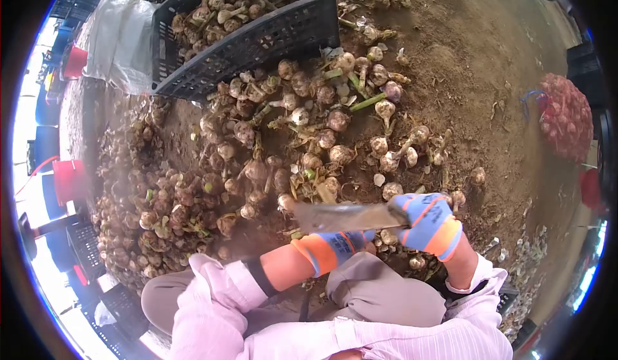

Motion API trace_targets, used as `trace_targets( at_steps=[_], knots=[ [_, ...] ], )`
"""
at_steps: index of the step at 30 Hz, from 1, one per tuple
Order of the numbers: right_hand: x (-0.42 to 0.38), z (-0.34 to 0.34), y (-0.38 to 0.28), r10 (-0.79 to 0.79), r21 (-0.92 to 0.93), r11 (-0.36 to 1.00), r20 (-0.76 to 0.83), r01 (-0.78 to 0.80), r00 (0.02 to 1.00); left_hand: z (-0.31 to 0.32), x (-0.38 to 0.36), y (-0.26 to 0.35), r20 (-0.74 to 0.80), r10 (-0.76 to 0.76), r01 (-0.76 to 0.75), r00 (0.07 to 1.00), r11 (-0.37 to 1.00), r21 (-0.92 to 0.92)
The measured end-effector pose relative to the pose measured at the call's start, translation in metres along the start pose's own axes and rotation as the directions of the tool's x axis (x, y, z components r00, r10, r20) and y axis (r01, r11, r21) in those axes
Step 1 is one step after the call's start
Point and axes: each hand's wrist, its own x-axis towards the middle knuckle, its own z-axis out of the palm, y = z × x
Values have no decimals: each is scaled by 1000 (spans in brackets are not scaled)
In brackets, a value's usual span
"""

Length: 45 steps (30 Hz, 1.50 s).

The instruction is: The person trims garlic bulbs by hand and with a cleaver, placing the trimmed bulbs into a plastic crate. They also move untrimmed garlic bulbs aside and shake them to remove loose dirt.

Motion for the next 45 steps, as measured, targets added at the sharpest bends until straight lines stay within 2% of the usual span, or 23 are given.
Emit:
trace_targets(
  at_steps=[3,9,11,13,14,15,16,17,19,21,24,26,27,29,30,32,35,36,37,39,42,43,45],
  knots=[
    [11,3,-9,-62,-133,987,213,92,975,9,2,11,4,81,-81,997,997,11],
    [20,9,-6,1,-160,986,288,47,958,8,-3,21,112,236,-257,965,940,227],
    [14,15,33,248,-300,940,279,-162,928,-4,-28,3,209,183,-246,961,911,332],
    [-20,17,74,472,-211,865,34,-456,881,-39,-80,-44,240,-128,64,962,964,257],
    [-35,28,89,502,268,844,-92,-464,860,-58,-101,-69,408,-328,216,852,930,297],
    [-48,39,95,580,689,652,-183,-317,794,-66,-129,-99,472,-586,434,659,808,398],
    [-48,39,89,625,839,490,-150,-235,767,-55,-164,-131,439,-707,532,554,707,467],
    [-43,48,85,629,841,490,-160,-228,761,-42,-189,-153,490,-792,423,365,610,671],
    [-27,77,77,341,469,881,-536,-64,772,-46,-187,-133,327,-808,488,490,565,666],
    [-9,92,54,200,278,960,-591,-35,781,-51,-152,-124,474,-627,587,618,770,251],
    [16,108,53,135,-4,988,-460,-154,878,-4,-91,-108,378,-338,492,862,736,-464],
    [29,120,72,296,161,955,-495,-249,817,27,-43,-85,368,-216,426,904,395,-814],
    [32,116,72,381,420,898,-598,-129,705,45,-21,-73,351,-142,358,925,22,-934],
    [35,101,58,606,767,598,-623,232,494,70,15,-46,213,2,146,977,-736,-661],
    [30,93,54,633,813,528,-569,245,526,66,30,-32,290,-148,65,946,-787,-613],
    [20,82,35,640,877,374,-479,301,601,84,52,-15,2,-444,-300,896,-609,-734],
    [9,91,26,542,936,91,-334,341,771,76,53,-21,-271,-581,-551,767,-381,-742],
    [6,85,17,558,992,66,-123,104,821,57,40,-23,-293,-591,-511,752,-241,-825],
    [7,120,41,430,973,25,-216,228,877,36,28,-21,-316,-596,-456,738,-95,-885],
    [6,111,27,490,949,311,-208,53,847,13,15,-17,-245,-612,-455,752,-214,-864],
    [-18,63,11,373,664,747,-401,-15,836,19,1,-25,-542,-412,-406,733,374,-834],
    [-19,49,11,53,306,942,-536,135,842,15,-4,-26,-593,-347,-351,727,554,-755],
    [-21,29,-2,-78,90,989,-365,118,928,16,-9,-19,-259,-403,-353,878,-179,-918]
  ],
)
